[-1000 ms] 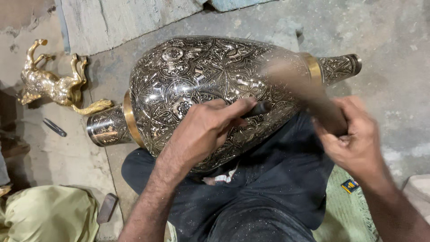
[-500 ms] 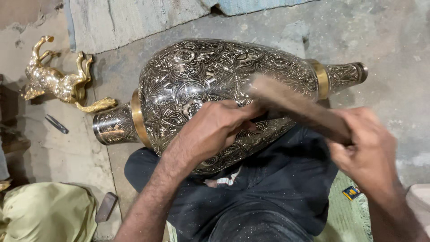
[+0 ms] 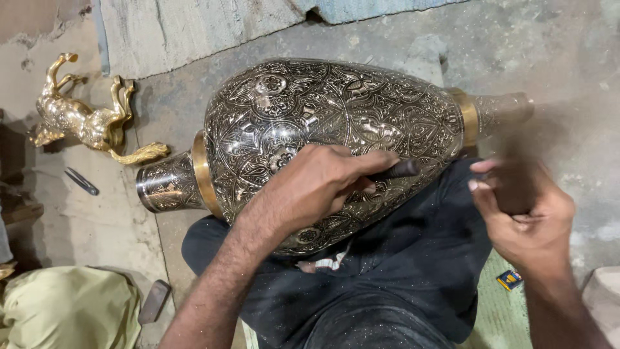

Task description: The person uses a hammer and chisel to engrave intricate floral patterns onto a large metal vase. They repeatedly strike the chisel with the hammer to create detailed designs on the vase's surface.

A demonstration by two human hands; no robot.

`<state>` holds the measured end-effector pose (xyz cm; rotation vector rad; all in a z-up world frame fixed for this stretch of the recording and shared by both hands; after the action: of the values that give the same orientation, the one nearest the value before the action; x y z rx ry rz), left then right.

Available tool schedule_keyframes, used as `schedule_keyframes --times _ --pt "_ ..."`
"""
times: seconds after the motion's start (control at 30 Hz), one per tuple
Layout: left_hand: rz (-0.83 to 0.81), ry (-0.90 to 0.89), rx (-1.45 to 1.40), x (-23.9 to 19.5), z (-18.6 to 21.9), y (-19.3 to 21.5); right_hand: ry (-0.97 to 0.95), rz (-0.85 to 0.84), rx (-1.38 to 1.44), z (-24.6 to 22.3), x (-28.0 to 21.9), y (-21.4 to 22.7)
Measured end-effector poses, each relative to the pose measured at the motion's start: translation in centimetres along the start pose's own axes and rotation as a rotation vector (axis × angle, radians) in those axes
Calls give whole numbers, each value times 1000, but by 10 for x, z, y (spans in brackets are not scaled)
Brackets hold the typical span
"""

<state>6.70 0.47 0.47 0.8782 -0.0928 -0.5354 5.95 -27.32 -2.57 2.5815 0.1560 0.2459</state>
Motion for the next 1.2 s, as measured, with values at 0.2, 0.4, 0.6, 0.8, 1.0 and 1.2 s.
schedule_keyframes --times 0.2,0.4,0.6,0.8,1.0,1.2 --pt "36 -57 -22 2 2 3 -123 48 126 7 -4 -2" --pt "61 -113 -57 3 2 7 -108 -49 -264 17 -7 -3" --pt "37 -85 -28 4 4 7 -240 25 120 31 -12 1" --pt "28 -88 -14 4 9 11 -129 -53 -121 32 -15 -1" --pt "4 -69 20 5 10 12 -225 -64 113 30 -20 -9" --pt "-59 -4 13 5 4 9 -198 59 537 30 -18 -8"
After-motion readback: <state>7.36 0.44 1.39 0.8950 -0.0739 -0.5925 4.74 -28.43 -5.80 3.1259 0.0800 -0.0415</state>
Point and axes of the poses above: each hand's wrist, its own x-axis towards the middle knuckle, its own y-axis out of the back of the hand, z = x × y, the point moved 3 cm from there along x, towards the middle knuckle, and after that the axes turned 2 degrees about z, right-handed, at the moved point
